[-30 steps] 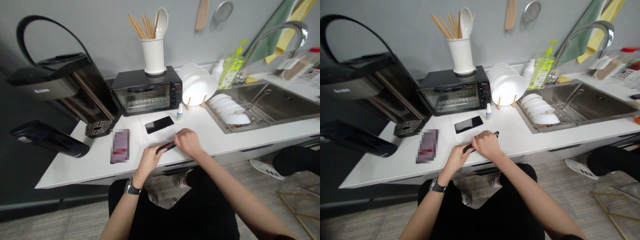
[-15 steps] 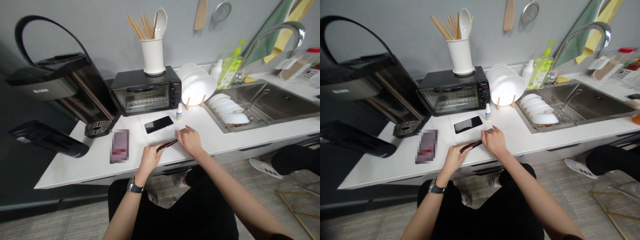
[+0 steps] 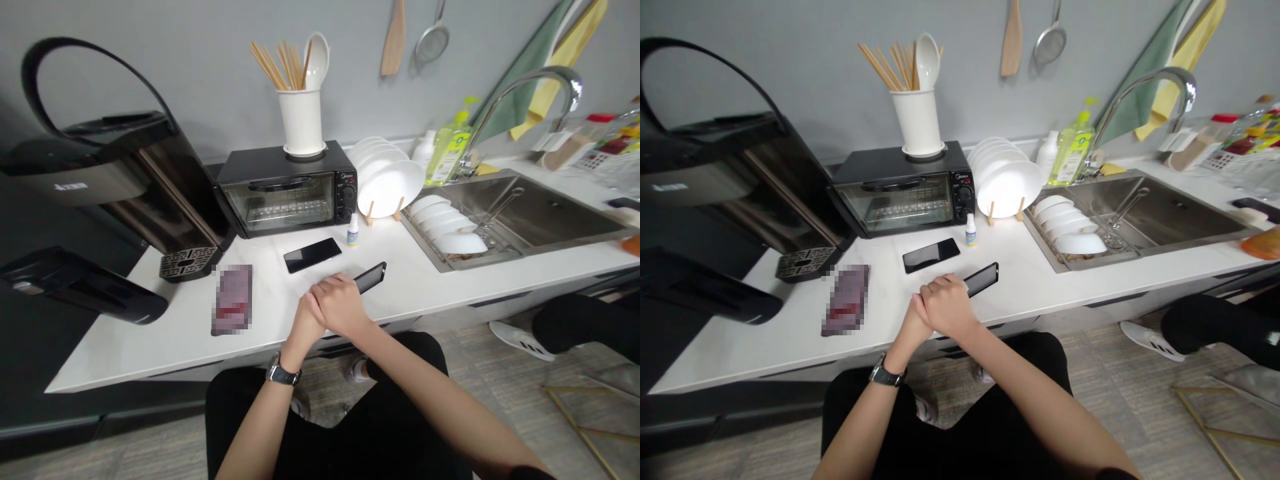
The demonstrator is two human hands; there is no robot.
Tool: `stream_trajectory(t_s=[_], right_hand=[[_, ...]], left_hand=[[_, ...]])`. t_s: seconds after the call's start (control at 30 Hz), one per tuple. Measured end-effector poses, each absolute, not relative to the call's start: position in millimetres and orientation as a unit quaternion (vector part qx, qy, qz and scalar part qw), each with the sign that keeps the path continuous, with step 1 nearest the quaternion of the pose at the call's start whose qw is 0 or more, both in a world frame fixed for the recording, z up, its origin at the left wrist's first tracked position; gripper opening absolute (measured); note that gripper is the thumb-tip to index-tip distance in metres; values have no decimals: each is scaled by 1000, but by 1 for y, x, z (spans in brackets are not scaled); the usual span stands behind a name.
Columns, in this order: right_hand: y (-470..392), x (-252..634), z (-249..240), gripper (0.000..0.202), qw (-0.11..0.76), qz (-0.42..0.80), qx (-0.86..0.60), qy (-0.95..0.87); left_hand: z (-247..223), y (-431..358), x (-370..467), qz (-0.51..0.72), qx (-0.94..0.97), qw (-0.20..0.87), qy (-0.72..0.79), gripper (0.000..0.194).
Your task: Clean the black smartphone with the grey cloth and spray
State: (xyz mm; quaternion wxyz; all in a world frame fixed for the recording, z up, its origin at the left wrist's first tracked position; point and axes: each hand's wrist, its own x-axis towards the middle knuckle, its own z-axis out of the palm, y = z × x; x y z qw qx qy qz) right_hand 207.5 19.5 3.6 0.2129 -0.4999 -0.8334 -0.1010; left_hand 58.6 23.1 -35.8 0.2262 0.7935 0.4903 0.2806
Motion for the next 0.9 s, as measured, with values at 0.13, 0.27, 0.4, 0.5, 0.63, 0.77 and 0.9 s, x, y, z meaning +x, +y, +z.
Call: stream_trajectory(t_s=[0.13,0.27,0.4,0.5,0.63,0.77,0.9], right_hand=[[27,234,4,40,219,-107,-528,-814],[27,240,3,44,233,-116,-565,-783],[18,218,0,38,230,-103,-489,-835],[21,237,0,41,222,-103,-508,-826],[21,249,1,45,235,-115,-567,-781],[13,230,-1,39,232,-100,-517,-818],[20,250,-1,39,221,-90,-555,-797]], left_hand=[[-31,16,45,285,791,246,483,25],[-32,17,55,277,796,215,493,18],[-35,21,65,255,804,202,497,20],[-32,16,53,261,806,209,489,19],[-28,14,54,277,804,210,482,25],[-28,19,61,232,817,193,492,23],[-26,13,42,273,808,223,471,23]])
